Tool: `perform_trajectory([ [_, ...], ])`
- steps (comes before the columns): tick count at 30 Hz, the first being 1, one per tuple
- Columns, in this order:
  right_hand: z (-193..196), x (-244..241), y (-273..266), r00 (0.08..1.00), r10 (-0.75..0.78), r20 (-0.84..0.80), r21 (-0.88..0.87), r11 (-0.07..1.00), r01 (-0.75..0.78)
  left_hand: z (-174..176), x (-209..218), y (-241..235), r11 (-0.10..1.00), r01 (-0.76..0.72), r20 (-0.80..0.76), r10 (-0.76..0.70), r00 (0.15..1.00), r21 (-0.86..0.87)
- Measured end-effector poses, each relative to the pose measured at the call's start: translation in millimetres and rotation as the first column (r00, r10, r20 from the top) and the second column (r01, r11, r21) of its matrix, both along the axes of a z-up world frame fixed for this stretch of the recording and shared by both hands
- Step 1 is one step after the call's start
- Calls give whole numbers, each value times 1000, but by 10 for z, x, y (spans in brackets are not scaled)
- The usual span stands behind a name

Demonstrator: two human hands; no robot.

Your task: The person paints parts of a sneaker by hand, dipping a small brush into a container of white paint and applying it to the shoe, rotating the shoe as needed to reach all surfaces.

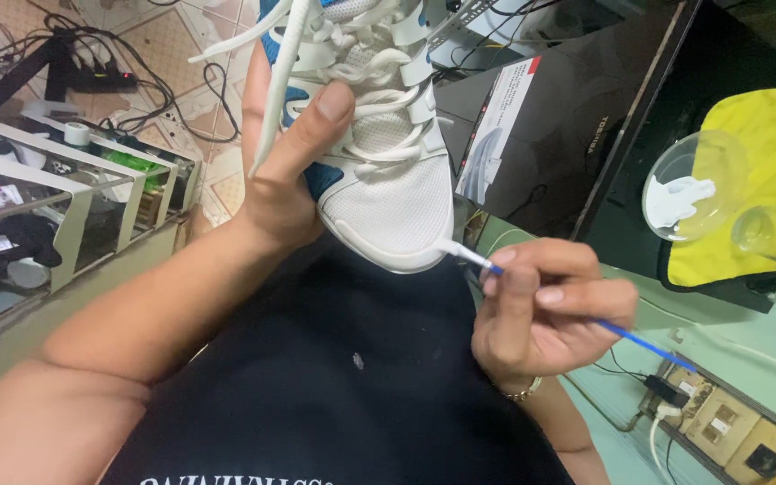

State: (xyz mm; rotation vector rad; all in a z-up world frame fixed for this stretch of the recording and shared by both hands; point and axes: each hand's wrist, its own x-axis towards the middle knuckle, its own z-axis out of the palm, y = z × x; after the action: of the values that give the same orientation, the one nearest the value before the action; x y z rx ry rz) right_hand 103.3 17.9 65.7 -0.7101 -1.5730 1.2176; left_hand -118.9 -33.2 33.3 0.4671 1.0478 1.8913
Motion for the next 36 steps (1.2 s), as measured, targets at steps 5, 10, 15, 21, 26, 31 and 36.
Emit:
perform_trajectory([
  [5, 7, -14, 15, 999, -30, -22, -30, 999, 29, 17, 7, 3, 1000, 13, 99, -15, 995, 21],
  [10, -3, -29, 28, 998, 12, -59, 14, 1000, -11, 18, 13, -1, 1000, 24, 268, -24, 963, 1],
  [15, 94, -62, 58, 999, -24, -26, -60, 998, 22, 1, 24, -5, 995, 65, 365, -89, 927, 78],
  [21, 26, 5, 70, 999, -32, -2, -93, 995, 32, -37, -13, -1, 991, 85, 299, -113, 948, 107],
  [26, 78, -70, 63, 999, 34, -21, -2, 999, -34, -65, -29, 17, 990, 70, 238, -98, 966, 123],
  [31, 35, -22, 46, 998, -59, 11, -53, 997, 60, -124, -34, 46, 992, 63, 224, -86, 971, 110],
  [36, 61, -16, 35, 995, 93, 38, -44, 995, -92, -232, -15, 46, 995, 50, 327, -78, 942, 91],
])
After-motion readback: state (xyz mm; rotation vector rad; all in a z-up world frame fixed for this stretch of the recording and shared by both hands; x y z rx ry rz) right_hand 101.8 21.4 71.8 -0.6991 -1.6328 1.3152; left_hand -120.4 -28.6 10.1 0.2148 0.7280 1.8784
